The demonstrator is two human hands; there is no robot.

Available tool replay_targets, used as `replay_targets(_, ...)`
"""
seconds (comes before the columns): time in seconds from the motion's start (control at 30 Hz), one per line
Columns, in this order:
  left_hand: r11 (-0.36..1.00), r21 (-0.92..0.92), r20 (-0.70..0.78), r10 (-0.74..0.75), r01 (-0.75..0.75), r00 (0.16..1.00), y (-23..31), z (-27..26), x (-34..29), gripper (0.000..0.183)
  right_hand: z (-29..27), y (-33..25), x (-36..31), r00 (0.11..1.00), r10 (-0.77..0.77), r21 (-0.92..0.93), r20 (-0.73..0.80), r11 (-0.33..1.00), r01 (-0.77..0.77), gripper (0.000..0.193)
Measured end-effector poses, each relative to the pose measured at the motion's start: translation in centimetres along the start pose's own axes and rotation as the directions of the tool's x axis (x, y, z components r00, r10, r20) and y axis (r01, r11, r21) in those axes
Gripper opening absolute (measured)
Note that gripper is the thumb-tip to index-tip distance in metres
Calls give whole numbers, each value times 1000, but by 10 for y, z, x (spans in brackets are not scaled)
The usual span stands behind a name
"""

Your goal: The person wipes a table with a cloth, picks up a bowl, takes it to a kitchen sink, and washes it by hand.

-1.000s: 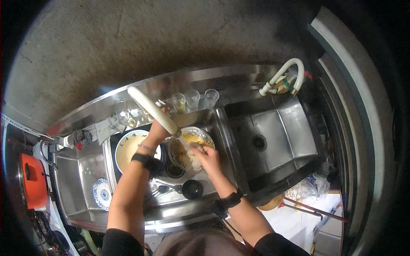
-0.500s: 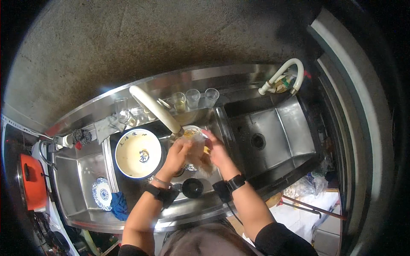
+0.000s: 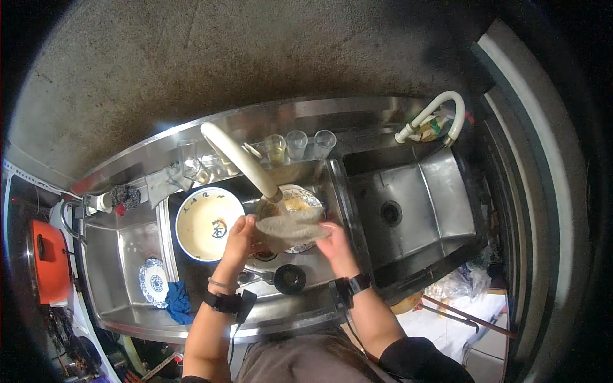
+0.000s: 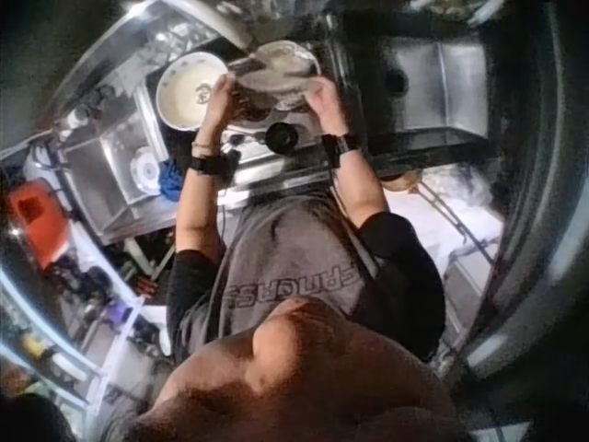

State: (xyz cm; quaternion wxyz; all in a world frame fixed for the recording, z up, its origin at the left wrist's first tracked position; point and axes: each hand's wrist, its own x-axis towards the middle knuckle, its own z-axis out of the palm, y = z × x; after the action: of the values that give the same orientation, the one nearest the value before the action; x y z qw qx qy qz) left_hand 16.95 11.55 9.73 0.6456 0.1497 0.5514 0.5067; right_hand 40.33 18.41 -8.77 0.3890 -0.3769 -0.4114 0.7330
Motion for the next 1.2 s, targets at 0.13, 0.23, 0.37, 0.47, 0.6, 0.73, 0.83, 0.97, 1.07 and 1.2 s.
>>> replay_targets(0.13, 959, 246, -63, 162, -142, 985, -18, -14, 8, 25, 79, -65, -3, 970, 184, 673, -161, 739, -29, 39)
replay_targets(0.23, 954, -3, 10, 301, -301, 953, -22, 17, 22, 25, 80, -46, -11, 851, 525, 734, 31, 565, -376, 38)
replay_targets(0.37, 965, -134, 154, 245, -225, 957, -17, 29, 18, 26, 103, -45, -27, 712, 437, 765, 550, 78, -639, 47)
replay_targets(0.47, 953, -301, 173, 89, -33, 981, -2, 29, -3, 27, 107, -55, -16, 782, 216, 776, 585, 134, -617, 51)
replay_targets(0.6, 998, 67, 46, -21, 18, 999, -12, -22, -9, 36, 87, -64, 9, 936, 348, 690, 50, 666, -284, 39)
replay_targets(0.73, 999, 44, -14, -9, 9, 1000, -51, -26, 13, 37, 115, -79, 9, 981, 192, 556, -21, 818, -148, 43)
replay_targets(0.83, 872, -411, 196, -202, 267, 960, -46, 7, 6, 48, 156, -93, -1, 939, 342, 541, 17, 787, -296, 31)
replay_targets(0.97, 966, -141, -96, 203, -215, 975, -49, 34, 14, 28, 140, -110, 10, 898, 321, 434, -300, 885, -171, 26)
replay_targets(1.07, 888, 326, -132, 381, -323, 915, -72, 65, 29, 14, 107, -57, 25, 923, 20, -705, -383, 639, -307, 28)
replay_targets(1.2, 969, -33, -285, 224, -244, 932, -59, 23, 60, 12, 169, -86, -12, 861, 327, 367, -389, 913, -181, 35)
